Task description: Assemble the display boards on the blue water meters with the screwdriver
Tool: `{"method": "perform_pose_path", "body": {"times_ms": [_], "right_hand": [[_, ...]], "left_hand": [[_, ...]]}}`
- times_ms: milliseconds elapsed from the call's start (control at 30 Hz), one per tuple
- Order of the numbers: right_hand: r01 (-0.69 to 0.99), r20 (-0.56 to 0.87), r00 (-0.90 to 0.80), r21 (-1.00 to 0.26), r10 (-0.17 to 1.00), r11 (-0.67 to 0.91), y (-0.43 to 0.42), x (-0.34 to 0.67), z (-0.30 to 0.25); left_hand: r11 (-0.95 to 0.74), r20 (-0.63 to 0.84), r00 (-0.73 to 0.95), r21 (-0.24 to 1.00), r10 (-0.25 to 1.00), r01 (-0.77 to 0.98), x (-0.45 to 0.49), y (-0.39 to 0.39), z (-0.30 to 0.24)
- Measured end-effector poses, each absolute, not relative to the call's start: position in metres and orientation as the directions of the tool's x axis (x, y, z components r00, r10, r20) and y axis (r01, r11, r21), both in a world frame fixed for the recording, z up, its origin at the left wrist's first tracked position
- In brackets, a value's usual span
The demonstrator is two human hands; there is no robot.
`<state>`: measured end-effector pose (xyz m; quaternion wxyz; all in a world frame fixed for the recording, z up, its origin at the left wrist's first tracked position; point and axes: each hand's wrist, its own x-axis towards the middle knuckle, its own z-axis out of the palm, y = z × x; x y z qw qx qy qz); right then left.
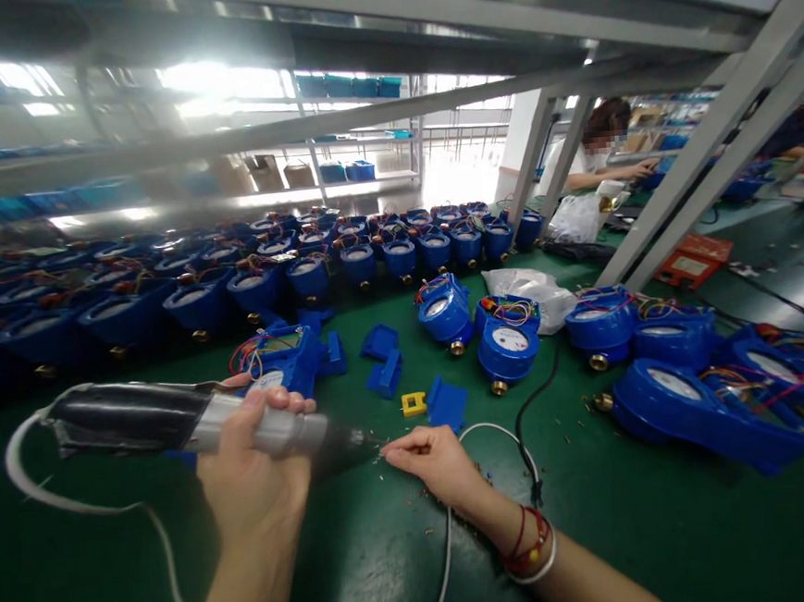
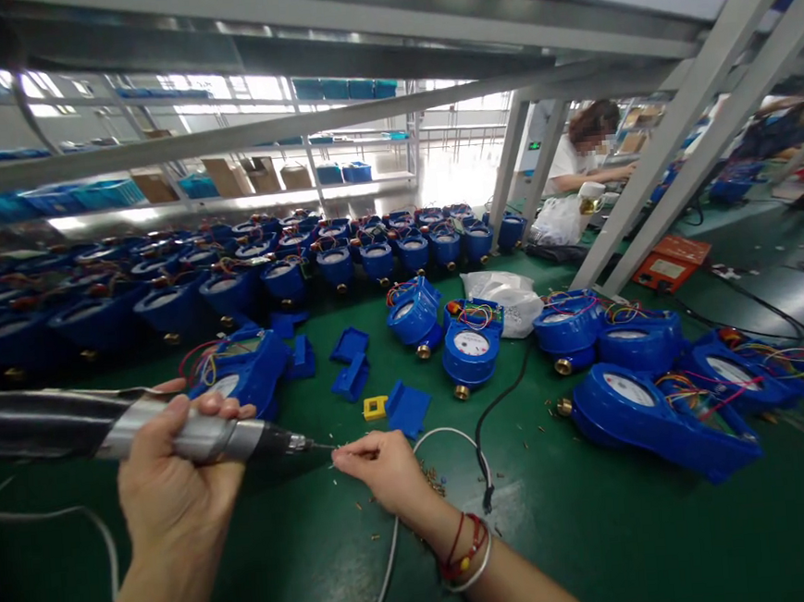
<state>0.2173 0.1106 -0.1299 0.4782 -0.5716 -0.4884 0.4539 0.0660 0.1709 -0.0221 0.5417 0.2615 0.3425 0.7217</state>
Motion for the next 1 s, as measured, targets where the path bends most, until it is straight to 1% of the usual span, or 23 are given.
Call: {"method": "perform_pose_path", "body": {"times_ms": [200, 500, 800, 1000], "right_hand": [[0.227, 0.034, 0.195, -0.974, 0.98, -0.011, 0.108, 0.215, -0.131], [0.336, 0.115, 0.193, -0.941, 0.974, 0.045, 0.106, 0.215, -0.133], [0.429, 0.135, 0.141, -0.901, 0.981, 0.062, 0.106, 0.213, -0.129], [0.401, 0.068, 0.057, -0.915, 0.996, 0.039, 0.105, 0.216, -0.124]], "left_hand": [[-0.185, 0.081, -0.205, 0.809, 0.975, -0.558, 0.076, 0.161, -0.023], [-0.259, 0.229, -0.121, 0.83, 0.966, -0.494, 0.083, 0.149, -0.027], [-0.311, 0.289, -0.118, 0.839, 0.95, -0.447, 0.089, 0.143, -0.027], [-0.33, 0.306, -0.129, 0.829, 0.943, -0.452, 0.088, 0.143, -0.031]]}}
